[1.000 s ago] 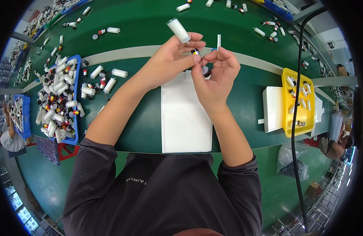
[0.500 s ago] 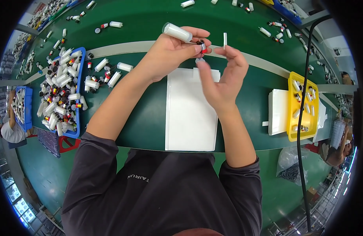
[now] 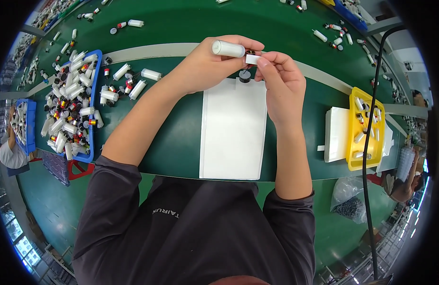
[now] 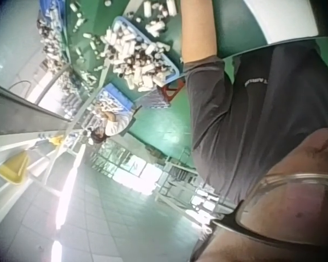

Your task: The person assembles small plastic components by hand on a production line.

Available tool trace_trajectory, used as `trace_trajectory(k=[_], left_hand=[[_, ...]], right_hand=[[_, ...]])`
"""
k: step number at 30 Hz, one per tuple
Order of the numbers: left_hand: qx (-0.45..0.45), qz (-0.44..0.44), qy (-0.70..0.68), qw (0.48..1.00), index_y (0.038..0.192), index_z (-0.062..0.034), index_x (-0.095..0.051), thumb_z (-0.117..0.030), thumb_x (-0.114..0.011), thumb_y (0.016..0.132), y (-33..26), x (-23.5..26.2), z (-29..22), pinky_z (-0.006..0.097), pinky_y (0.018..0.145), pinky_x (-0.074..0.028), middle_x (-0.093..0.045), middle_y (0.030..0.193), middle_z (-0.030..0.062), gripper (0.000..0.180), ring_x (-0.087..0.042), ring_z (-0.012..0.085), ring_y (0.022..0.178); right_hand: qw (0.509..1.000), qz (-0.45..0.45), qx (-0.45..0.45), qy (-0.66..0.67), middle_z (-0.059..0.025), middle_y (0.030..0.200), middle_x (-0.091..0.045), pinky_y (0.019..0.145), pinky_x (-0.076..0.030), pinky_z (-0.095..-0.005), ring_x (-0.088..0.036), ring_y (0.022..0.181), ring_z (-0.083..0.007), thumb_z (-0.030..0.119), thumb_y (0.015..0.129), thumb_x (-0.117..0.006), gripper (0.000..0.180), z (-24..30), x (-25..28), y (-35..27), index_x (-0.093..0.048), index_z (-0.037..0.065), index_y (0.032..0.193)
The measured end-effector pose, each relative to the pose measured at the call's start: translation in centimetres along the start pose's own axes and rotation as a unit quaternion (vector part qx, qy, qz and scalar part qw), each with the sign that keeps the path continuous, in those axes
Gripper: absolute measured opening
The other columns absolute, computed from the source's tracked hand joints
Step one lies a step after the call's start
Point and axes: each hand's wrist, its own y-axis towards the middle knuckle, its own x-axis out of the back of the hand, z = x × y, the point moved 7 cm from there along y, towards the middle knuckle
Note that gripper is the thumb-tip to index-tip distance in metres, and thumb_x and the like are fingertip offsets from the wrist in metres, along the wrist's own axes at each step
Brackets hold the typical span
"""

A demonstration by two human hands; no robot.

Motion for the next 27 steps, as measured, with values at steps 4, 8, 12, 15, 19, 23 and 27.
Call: trace_trajectory(k=[4,8,12,15,19,23,27], left_hand=[[-0.026,0.006,0.027,0.999,0.127,-0.0008,-0.065,-0.003,-0.063,0.096,-0.1,0.0,-0.1,0.027,0.09,-0.054,-0.07,0.115,0.009,0.032,-0.067,0.0149,0.103],[-0.08,0.019,0.059,0.995,0.129,-0.0008,-0.065,-0.002,-0.064,0.094,-0.2,-0.2,-0.7,0.027,0.091,-0.053,-0.071,0.115,0.0088,0.035,-0.066,0.0146,0.105],[-0.053,0.025,0.04,0.997,0.129,-0.0001,-0.065,-0.002,-0.065,0.093,-0.5,-0.2,-0.7,0.028,0.09,-0.053,-0.071,0.114,0.0091,0.036,-0.066,0.0144,0.104],[-0.051,0.023,0.029,0.998,0.13,0.0005,-0.065,-0.002,-0.066,0.093,-0.4,-0.1,-0.3,0.028,0.092,-0.054,-0.071,0.114,0.01,0.037,-0.066,0.0142,0.105],[-0.07,0.031,0.008,0.997,0.13,0.003,-0.063,-0.004,-0.066,0.095,-0.4,0.0,-0.8,0.03,0.095,-0.054,-0.071,0.117,0.0132,0.037,-0.066,0.0169,0.108],[-0.036,0.047,-0.051,0.997,0.135,0.0056,-0.058,-0.004,-0.064,0.096,-0.3,-0.4,-0.4,0.033,0.097,-0.055,-0.068,0.125,0.0174,0.041,-0.066,0.0197,0.112],[-0.032,0.09,-0.113,0.989,0.14,0.0056,-0.053,-0.004,-0.063,0.096,-0.6,-1.5,-0.6,0.034,0.098,-0.055,-0.064,0.131,0.0196,0.046,-0.066,0.0217,0.114]], right_hand=[[1.0,-0.01,-0.005,-0.027,-0.0033,0.095,-0.069,0.07,-0.05,-0.0198,-0.061,0.078,-0.0051,0.007,0.095,-0.069,0.013,-0.1,0.1,0.0,-0.067,-0.001,0.105],[0.998,-0.028,0.001,-0.049,-0.0029,0.094,-0.07,0.07,-0.05,-0.0197,-0.062,0.08,-0.0047,0.006,0.095,-0.068,0.012,-0.3,0.2,-0.1,-0.067,-0.001,0.105],[0.997,-0.047,0.004,-0.055,-0.0032,0.094,-0.069,0.07,-0.049,-0.0206,-0.061,0.08,-0.0056,0.005,0.095,-0.068,0.012,-0.1,-0.1,-0.3,-0.067,-0.001,0.105],[0.998,-0.047,0.007,-0.044,-0.0038,0.097,-0.068,0.071,-0.049,-0.0206,-0.06,0.081,-0.0062,0.005,0.094,-0.068,0.011,0.0,-0.1,-0.5,-0.067,-0.001,0.103],[0.993,-0.03,0.09,-0.068,-0.0025,0.103,-0.063,0.069,-0.049,-0.0201,-0.056,0.082,-0.0055,0.005,0.092,-0.072,0.016,0.1,0.0,-0.4,-0.063,0.001,0.105],[0.993,-0.11,-0.013,-0.025,-0.0009,0.103,-0.059,0.071,-0.046,-0.0226,-0.053,0.082,-0.0061,0.011,0.09,-0.075,0.026,-0.2,1.5,-0.2,-0.058,0.007,0.11],[0.948,0.056,-0.198,0.241,0.0007,0.102,-0.061,0.078,-0.04,-0.0243,-0.055,0.086,-0.0076,0.022,0.092,-0.073,0.029,-2.6,-0.4,-0.2,-0.055,0.011,0.112]])
